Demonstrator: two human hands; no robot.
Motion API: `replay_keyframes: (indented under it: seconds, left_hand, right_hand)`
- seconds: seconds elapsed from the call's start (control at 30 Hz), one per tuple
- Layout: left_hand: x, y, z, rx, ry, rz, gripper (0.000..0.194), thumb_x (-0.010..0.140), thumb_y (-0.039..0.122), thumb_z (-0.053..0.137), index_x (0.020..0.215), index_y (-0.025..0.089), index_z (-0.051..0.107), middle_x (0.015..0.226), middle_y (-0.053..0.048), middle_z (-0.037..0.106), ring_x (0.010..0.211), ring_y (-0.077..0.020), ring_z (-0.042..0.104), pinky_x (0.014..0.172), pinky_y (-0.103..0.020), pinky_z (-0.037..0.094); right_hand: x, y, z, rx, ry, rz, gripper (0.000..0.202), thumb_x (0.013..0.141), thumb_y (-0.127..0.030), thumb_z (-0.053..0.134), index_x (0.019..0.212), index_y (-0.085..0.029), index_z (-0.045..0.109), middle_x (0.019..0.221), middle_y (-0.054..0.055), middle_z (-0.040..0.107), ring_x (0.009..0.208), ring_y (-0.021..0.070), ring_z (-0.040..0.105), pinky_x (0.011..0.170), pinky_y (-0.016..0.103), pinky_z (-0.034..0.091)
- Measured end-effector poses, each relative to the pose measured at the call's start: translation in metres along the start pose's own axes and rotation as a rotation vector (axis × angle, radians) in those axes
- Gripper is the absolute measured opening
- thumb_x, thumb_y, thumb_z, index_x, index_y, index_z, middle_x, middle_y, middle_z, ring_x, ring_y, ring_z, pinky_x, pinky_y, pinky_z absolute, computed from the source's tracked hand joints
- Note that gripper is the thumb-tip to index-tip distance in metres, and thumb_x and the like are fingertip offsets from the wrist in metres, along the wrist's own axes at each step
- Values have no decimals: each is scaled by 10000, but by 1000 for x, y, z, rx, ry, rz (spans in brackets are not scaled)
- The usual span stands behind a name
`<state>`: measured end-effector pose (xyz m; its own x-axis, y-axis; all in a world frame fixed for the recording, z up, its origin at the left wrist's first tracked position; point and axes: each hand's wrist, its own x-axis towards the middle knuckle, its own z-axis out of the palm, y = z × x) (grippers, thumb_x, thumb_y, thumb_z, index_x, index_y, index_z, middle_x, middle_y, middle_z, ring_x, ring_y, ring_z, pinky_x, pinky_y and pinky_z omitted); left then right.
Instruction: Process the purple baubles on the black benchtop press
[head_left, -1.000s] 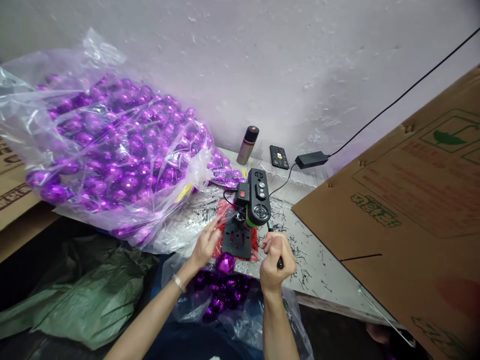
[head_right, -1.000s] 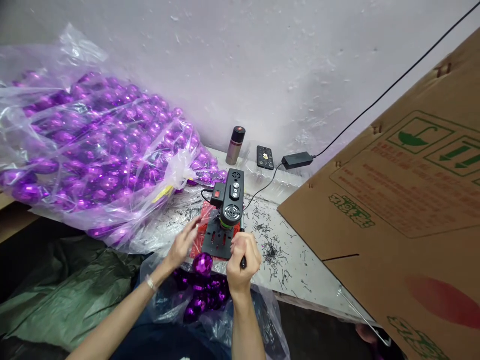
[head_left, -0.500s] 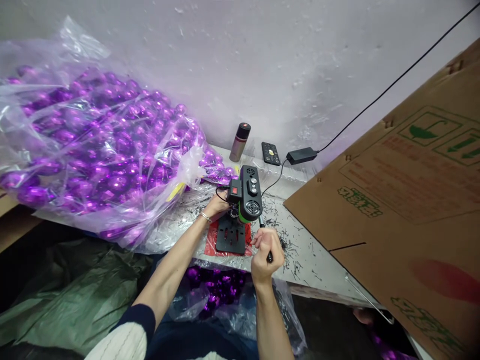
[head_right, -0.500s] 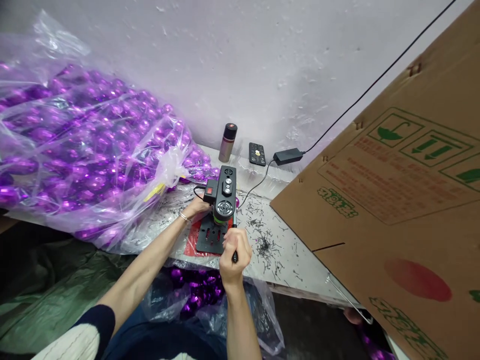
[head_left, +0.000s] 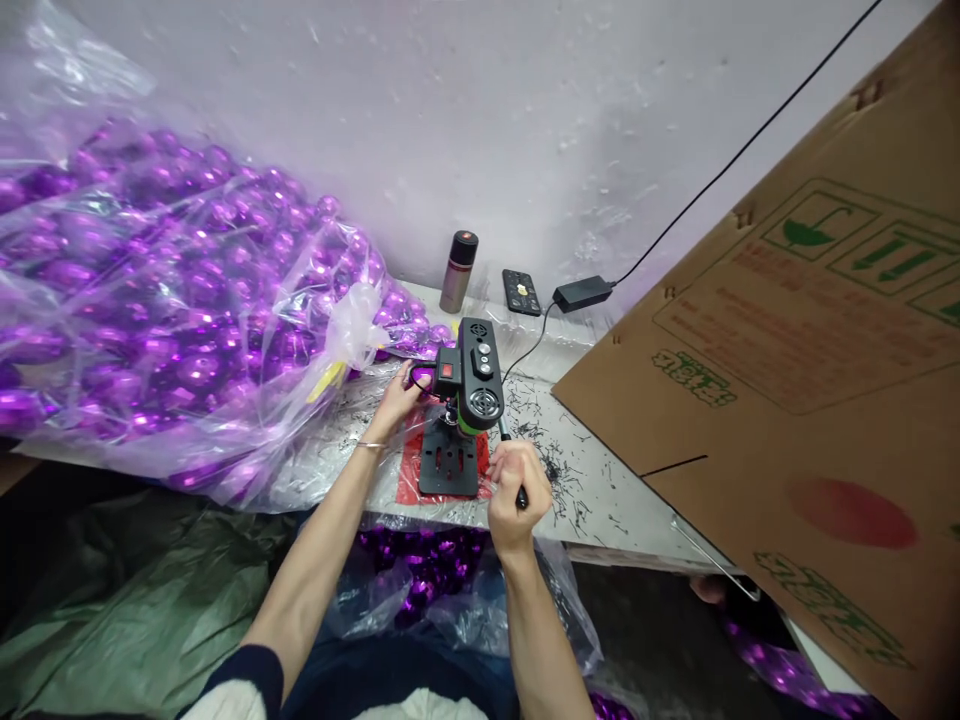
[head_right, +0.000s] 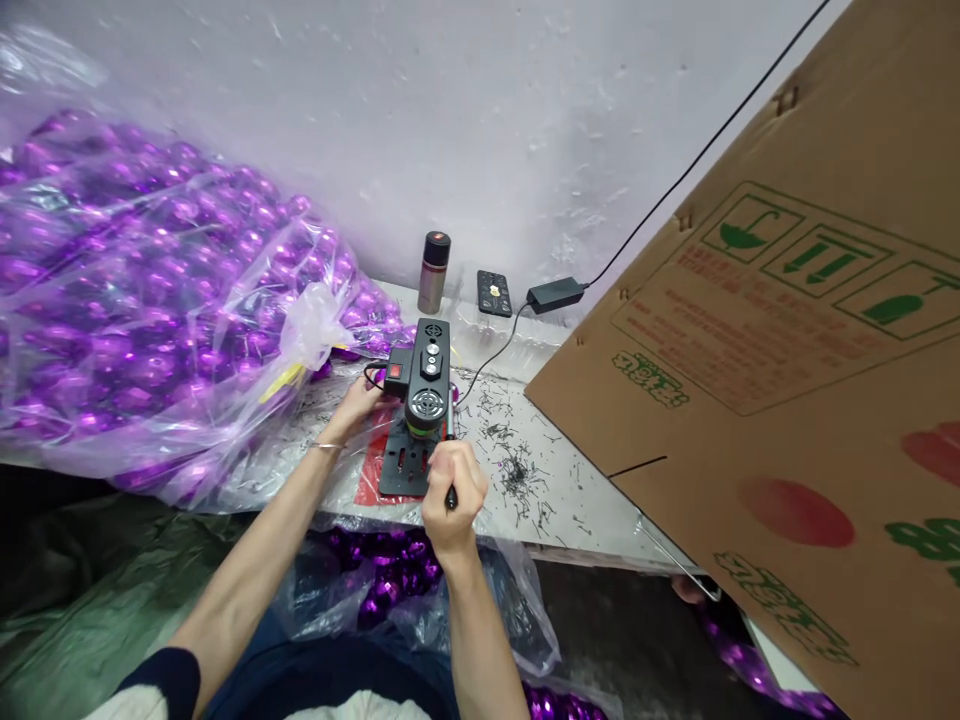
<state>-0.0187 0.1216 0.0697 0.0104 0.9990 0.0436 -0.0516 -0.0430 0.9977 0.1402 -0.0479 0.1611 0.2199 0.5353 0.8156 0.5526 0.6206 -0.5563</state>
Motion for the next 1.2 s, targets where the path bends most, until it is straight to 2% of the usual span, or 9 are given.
replay_keyframes:
  seconds: [0.13,0.23,0.33,0.43,0.6,0.77,0.9,1.07,1.2]
  left_hand:
    - [-50,9,-37,-412,-9,-309,456,943,370,792,1330,188,635,1201,-122,808,1014,-247,820,972,-441,683]
    - [-87,15,-48,-564,29,-350,415,938,391,803,1270,193,655,1210,-118,811,1016,-254,823,959,-428,691]
    - [-115,14,-39,-594,39,-337,522,857,359,881,1294,215,633,1211,-95,807,1007,-244,819,945,-412,685]
    - [-130,3,-17,-517,74,-291,655,806,419,918,1344,235,592,1235,-85,796,1059,-243,801,990,-408,653]
    - [-135,-27,16,-117,49,-42,685,844,559,846,1403,235,619,1410,-129,728,1334,-315,691,1199,-487,510]
    - [-130,-45,24,298,105,143,548,868,503,840,1321,234,691,1312,-133,761,1270,-346,701,1179,-565,490]
    - [-124,-52,26,334,108,189,543,894,459,824,1363,245,654,1350,-131,741,1269,-330,702,1136,-538,534]
    - [-120,-53,27,268,-9,200,535,916,404,805,1382,234,605,1342,-121,747,1233,-289,741,1099,-473,589]
    - [-121,-46,23,353,-67,252,529,918,372,811,1383,231,601,1341,-109,756,1225,-278,750,1079,-440,607]
  right_hand:
    - [3,-1,1,58,27,63,376,1074,-158,462,706,-229,486,674,-25,530,640,126,550,607,293,415]
    - [8,-3,2,56,39,88,392,1076,-180,479,687,-228,493,655,-25,519,632,129,550,607,301,422]
    - [13,-4,2,39,41,69,411,1077,-184,481,669,-229,479,637,-30,505,619,123,545,596,298,420]
    - [16,-5,2,14,25,49,395,1076,-181,489,684,-229,482,645,-30,510,611,114,536,583,292,414]
    - [17,-5,1,-7,2,39,366,1077,-164,482,717,-230,494,660,-28,512,622,112,531,586,288,420]
    - [16,-6,0,4,-8,48,355,1078,-146,474,733,-227,500,672,-30,504,643,109,537,603,281,428]
    - [16,-8,-1,15,-5,47,353,1070,-118,481,734,-222,498,681,-30,516,646,101,541,599,270,421]
    - [15,-10,-1,-3,-3,52,340,1071,-123,465,750,-223,516,687,-24,527,650,112,548,598,279,423]
    - [12,-9,-1,-12,3,41,340,1066,-115,463,747,-225,504,690,-22,534,647,114,550,592,281,415]
